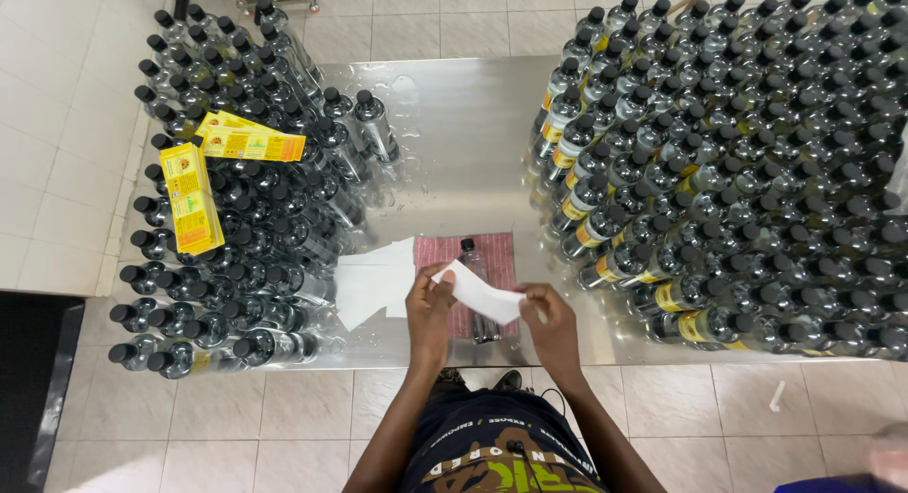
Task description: The person repeatedly picks up clear plastic bottles from a large group on a stainless steel table, places them on a red cloth, and applies yellow labels to them by hand. After labeling, the person moves the bottle to a separate group of labeled bottles on the right side of the table.
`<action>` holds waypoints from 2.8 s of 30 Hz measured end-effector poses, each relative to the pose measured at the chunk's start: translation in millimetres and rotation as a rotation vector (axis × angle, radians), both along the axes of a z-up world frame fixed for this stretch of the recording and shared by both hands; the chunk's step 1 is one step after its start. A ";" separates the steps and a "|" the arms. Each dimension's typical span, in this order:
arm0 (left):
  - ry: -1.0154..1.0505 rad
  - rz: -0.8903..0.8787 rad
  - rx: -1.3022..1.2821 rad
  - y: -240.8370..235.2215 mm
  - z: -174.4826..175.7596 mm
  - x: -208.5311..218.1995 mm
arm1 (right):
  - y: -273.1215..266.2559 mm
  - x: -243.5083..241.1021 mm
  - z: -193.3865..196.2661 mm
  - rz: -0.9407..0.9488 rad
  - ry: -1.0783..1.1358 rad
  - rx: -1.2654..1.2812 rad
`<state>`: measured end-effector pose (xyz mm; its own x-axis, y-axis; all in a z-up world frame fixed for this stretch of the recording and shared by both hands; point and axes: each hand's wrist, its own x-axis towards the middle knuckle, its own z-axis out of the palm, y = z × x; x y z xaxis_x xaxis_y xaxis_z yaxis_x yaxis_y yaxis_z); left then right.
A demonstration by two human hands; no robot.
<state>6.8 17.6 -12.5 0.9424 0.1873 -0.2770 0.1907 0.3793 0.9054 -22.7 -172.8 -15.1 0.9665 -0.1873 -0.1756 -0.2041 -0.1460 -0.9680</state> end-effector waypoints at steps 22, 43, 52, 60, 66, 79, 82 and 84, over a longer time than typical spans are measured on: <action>-0.098 -0.303 0.204 -15.8 6.2 -5.5 | -16.3 18.7 10.2 0.103 0.025 0.187; -0.234 -0.343 0.035 -25.0 -4.4 -25.6 | 18.7 3.2 9.7 -0.091 -0.031 0.189; -0.001 -0.190 0.101 -31.9 16.2 -9.6 | 26.3 5.0 -0.7 0.036 -0.121 0.164; 0.246 -0.021 -0.099 -11.7 -60.1 -3.6 | 40.4 14.8 -30.0 -0.047 0.079 0.381; 0.301 0.308 -0.489 43.4 -105.4 25.7 | 46.9 31.2 -3.1 -0.212 0.126 0.461; 0.383 0.833 -0.269 126.7 -236.6 30.4 | -0.3 76.2 -34.1 -0.386 -0.090 0.474; 0.511 0.601 0.245 76.7 -95.9 3.7 | 0.1 75.4 -29.8 -0.378 -0.106 0.447; 0.493 0.406 0.275 54.5 -47.5 -7.2 | 3.3 72.4 -26.9 -0.366 -0.069 0.470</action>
<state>-0.5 72.1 -60.0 0.5594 0.6232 -0.5465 0.4959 0.2767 0.8231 49.6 -169.5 -42.0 0.8659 -0.4278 -0.2593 -0.0944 0.3693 -0.9245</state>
